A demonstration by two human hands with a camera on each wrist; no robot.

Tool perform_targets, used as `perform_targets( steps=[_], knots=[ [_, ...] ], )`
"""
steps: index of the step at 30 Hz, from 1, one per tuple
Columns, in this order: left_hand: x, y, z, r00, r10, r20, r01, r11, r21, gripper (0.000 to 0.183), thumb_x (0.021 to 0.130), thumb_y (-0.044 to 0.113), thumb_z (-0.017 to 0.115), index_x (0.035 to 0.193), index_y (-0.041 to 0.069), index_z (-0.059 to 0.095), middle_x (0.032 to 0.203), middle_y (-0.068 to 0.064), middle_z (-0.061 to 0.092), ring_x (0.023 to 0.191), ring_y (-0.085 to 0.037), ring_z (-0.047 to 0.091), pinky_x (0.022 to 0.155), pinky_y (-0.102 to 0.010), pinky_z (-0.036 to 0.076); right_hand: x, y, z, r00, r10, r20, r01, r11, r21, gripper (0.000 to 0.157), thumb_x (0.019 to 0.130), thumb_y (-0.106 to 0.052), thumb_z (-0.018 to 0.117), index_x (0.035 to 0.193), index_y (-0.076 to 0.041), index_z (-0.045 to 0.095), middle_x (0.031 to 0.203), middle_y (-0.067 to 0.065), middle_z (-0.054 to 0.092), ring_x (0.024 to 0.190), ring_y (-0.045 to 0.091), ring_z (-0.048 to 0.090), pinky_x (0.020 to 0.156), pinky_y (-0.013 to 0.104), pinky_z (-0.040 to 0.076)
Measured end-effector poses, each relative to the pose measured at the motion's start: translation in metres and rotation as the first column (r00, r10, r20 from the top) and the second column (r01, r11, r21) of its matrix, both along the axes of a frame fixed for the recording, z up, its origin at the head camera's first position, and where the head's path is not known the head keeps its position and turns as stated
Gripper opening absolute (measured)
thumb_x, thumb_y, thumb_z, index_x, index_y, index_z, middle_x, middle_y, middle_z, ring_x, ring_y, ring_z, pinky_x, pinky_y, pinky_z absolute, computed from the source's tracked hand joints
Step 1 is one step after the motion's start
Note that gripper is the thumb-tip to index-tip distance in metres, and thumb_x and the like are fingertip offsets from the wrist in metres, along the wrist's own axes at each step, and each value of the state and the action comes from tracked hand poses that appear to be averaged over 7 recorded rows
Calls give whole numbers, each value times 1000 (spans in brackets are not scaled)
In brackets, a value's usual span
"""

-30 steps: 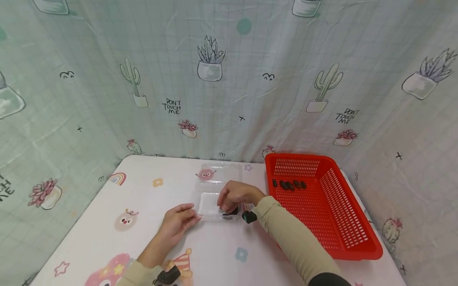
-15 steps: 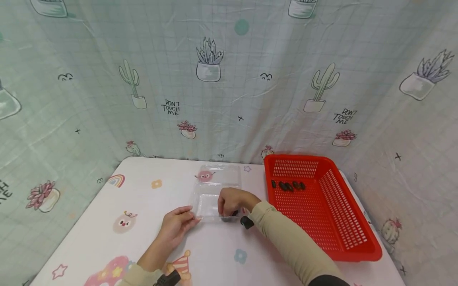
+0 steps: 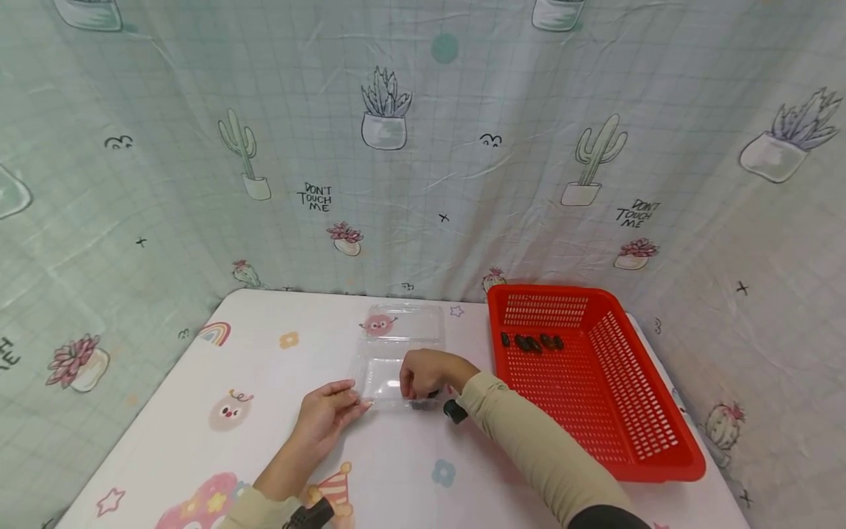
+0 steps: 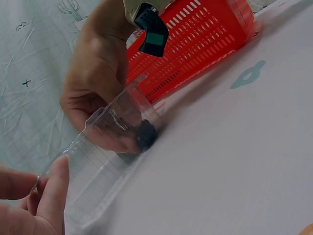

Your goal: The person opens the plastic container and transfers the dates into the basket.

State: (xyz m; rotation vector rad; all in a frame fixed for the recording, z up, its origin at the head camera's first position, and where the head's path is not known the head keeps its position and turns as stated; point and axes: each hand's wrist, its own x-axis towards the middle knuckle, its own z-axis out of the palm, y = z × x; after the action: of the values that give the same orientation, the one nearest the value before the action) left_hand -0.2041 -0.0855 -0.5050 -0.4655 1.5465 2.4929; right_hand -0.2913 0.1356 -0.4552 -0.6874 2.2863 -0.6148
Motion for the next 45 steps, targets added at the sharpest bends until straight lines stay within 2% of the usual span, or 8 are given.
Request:
perform_targets(
  steps=[6,11,15,18,24,28,36,45],
  knots=[
    [-1,1,3,1000,-9,12,9,1000,2,24,93,-15,57,117,-15,55,80,-6,58,72,-17,69,77,-33,70,2,-1,5,999,12,-49,-6,993,118,26,87,10,68,88,-13,80,77,-3,65,76,13,57,58,22,51],
    [-1,1,4,1000,-12,23,12,1000,1,26,93,-16,57,119,-17,54,84,-7,57,74,-17,68,78,-34,70,4,0,6,997,14,-81,0,985,174,24,89,6,71,88,-17,80,81,-1,66,79,15,57,67,24,57],
    [-2,2,4,1000,-12,24,12,1000,1,26,92,-16,57,118,-17,54,85,-8,57,75,-17,68,78,-34,70,3,-1,5,990,64,-124,-33,971,237,24,90,4,70,81,-17,77,75,-3,63,74,15,56,62,23,52],
    [-2,1,4,1000,-16,23,16,1000,4,26,92,-17,58,117,-16,54,85,-8,57,75,-18,68,78,-34,70,2,0,4,987,85,-137,-51,970,236,25,89,5,69,78,-17,75,72,-3,62,72,14,55,59,21,48],
    [-3,1,5,999,-30,19,30,1000,-2,26,93,-16,58,118,-16,54,84,-8,57,74,-17,68,79,-35,70,-6,5,3,995,34,-96,-28,997,66,22,84,6,75,82,-16,79,77,-1,68,73,13,57,61,23,53],
    [-3,0,7,999,-39,16,40,999,-9,27,93,-16,57,119,-16,53,85,-8,56,76,-17,68,80,-35,70,-13,11,4,998,-27,-60,23,997,-80,17,84,1,80,85,-16,79,79,-3,69,75,13,59,67,23,56],
    [-5,0,6,999,-34,26,35,999,-26,26,92,-16,56,118,-17,52,83,-7,57,74,-17,68,78,-35,70,-18,24,11,994,-107,37,114,942,-315,10,87,-2,79,93,-10,78,82,-1,70,75,13,61,69,23,60],
    [-7,3,8,999,-41,36,42,999,-21,25,93,-16,56,117,-17,54,80,-8,58,72,-17,67,77,-36,70,-14,50,41,976,-192,107,219,891,-397,13,89,-3,78,101,-6,77,90,3,73,82,17,67,80,26,66]
  ],
)
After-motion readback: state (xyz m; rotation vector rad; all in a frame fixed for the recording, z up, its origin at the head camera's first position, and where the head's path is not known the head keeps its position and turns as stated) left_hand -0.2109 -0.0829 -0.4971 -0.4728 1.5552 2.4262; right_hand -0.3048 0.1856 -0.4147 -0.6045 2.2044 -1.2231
